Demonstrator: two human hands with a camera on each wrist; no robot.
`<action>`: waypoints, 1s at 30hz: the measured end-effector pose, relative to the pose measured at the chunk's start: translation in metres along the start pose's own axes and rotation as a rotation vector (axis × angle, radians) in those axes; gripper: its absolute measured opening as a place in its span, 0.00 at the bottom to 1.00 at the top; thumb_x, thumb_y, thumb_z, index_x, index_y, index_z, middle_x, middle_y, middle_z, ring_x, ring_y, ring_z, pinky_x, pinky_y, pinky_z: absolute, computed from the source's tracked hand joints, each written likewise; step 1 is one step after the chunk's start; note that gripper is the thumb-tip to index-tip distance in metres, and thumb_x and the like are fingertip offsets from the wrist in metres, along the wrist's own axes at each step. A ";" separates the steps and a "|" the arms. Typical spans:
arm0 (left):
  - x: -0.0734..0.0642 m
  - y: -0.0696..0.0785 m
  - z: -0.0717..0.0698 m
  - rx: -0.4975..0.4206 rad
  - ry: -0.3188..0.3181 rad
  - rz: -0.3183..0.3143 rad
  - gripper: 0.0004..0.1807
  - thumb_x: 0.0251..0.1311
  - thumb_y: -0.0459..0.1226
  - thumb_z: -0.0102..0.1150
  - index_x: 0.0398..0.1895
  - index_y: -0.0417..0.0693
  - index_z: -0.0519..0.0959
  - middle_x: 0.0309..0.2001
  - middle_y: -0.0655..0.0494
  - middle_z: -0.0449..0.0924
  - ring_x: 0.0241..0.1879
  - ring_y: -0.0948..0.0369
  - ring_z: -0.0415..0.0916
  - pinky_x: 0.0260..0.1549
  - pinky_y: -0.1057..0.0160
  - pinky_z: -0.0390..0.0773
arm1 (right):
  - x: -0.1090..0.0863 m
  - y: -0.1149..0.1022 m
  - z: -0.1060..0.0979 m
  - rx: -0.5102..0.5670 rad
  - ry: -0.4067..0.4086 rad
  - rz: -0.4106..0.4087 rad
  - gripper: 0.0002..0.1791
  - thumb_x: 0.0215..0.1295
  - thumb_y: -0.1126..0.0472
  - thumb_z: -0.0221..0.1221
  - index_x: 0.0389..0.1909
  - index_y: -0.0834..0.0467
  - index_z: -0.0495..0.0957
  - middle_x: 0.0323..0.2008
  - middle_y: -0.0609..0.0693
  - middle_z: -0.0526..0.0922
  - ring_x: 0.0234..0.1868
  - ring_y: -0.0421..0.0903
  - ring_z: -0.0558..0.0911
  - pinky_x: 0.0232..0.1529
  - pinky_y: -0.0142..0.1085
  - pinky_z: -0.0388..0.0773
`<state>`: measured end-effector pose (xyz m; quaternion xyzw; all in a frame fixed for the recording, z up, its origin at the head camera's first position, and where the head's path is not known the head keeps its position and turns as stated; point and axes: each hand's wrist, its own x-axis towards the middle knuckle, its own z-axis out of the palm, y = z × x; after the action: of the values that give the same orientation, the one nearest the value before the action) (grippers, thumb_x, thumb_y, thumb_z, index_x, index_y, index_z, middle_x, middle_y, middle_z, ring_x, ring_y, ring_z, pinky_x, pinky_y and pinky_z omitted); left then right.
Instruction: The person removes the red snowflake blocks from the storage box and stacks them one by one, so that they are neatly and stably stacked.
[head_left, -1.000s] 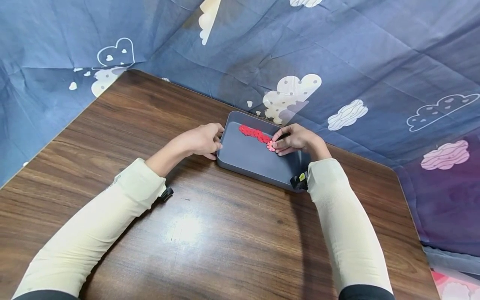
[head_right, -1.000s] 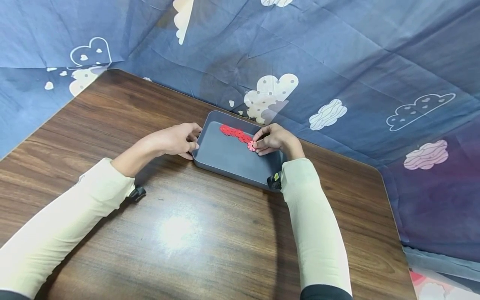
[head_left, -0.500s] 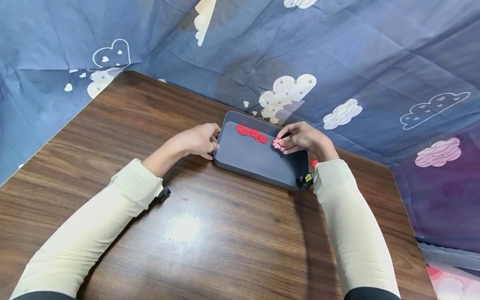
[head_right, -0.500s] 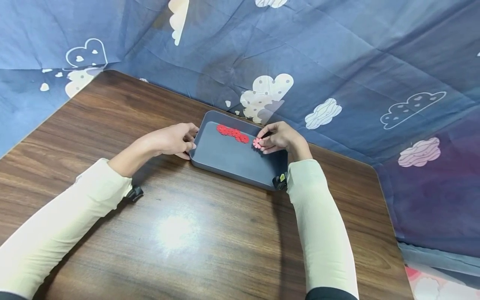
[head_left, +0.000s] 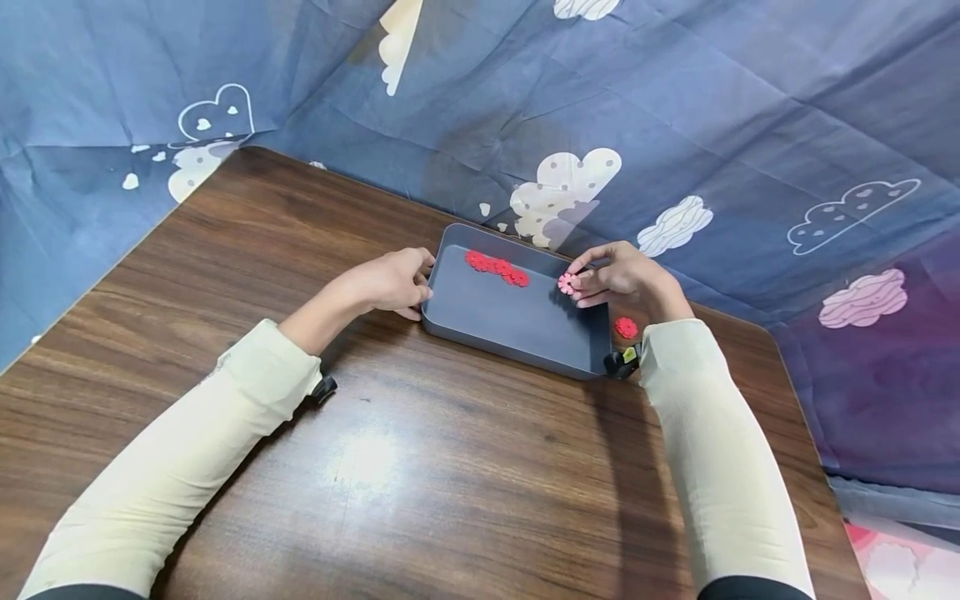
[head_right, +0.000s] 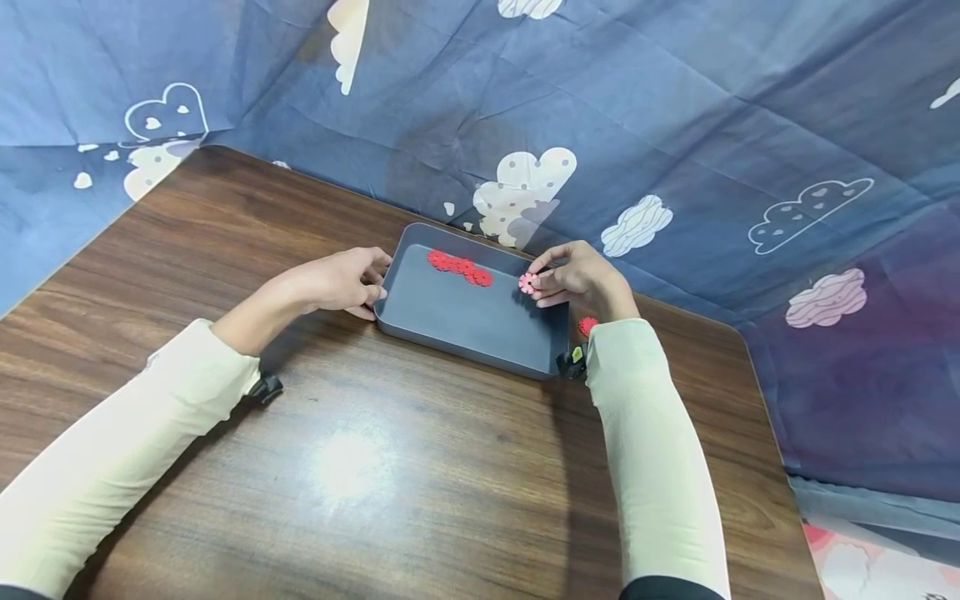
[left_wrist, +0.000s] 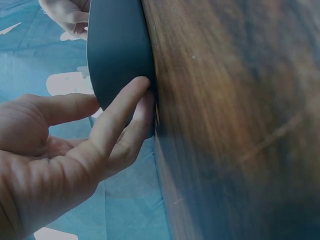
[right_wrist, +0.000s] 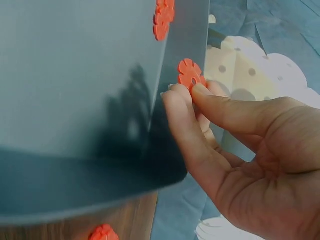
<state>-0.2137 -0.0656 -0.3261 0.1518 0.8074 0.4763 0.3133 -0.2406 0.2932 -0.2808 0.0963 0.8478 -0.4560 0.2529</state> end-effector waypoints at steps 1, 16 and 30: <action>0.000 0.000 0.000 -0.002 0.000 0.001 0.32 0.81 0.27 0.46 0.84 0.33 0.53 0.71 0.32 0.67 0.68 0.43 0.75 0.61 0.56 0.91 | -0.001 0.000 -0.002 -0.005 0.001 -0.001 0.15 0.77 0.76 0.57 0.60 0.72 0.75 0.35 0.50 0.89 0.36 0.48 0.91 0.48 0.45 0.96; 0.000 0.001 0.000 -0.022 -0.014 -0.001 0.33 0.81 0.26 0.46 0.84 0.33 0.51 0.71 0.31 0.67 0.69 0.42 0.74 0.62 0.54 0.90 | -0.017 0.020 -0.034 -0.025 0.036 0.011 0.16 0.78 0.75 0.57 0.63 0.71 0.73 0.35 0.50 0.88 0.37 0.44 0.90 0.45 0.39 0.96; 0.000 0.000 -0.001 -0.026 -0.021 -0.006 0.34 0.81 0.26 0.46 0.85 0.35 0.51 0.72 0.31 0.67 0.70 0.42 0.73 0.63 0.54 0.90 | -0.029 0.054 -0.065 0.003 0.050 0.112 0.12 0.78 0.75 0.56 0.58 0.66 0.77 0.34 0.47 0.89 0.35 0.41 0.90 0.44 0.36 0.96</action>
<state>-0.2148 -0.0659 -0.3255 0.1504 0.7982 0.4843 0.3252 -0.2172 0.3790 -0.2751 0.1553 0.8465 -0.4399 0.2564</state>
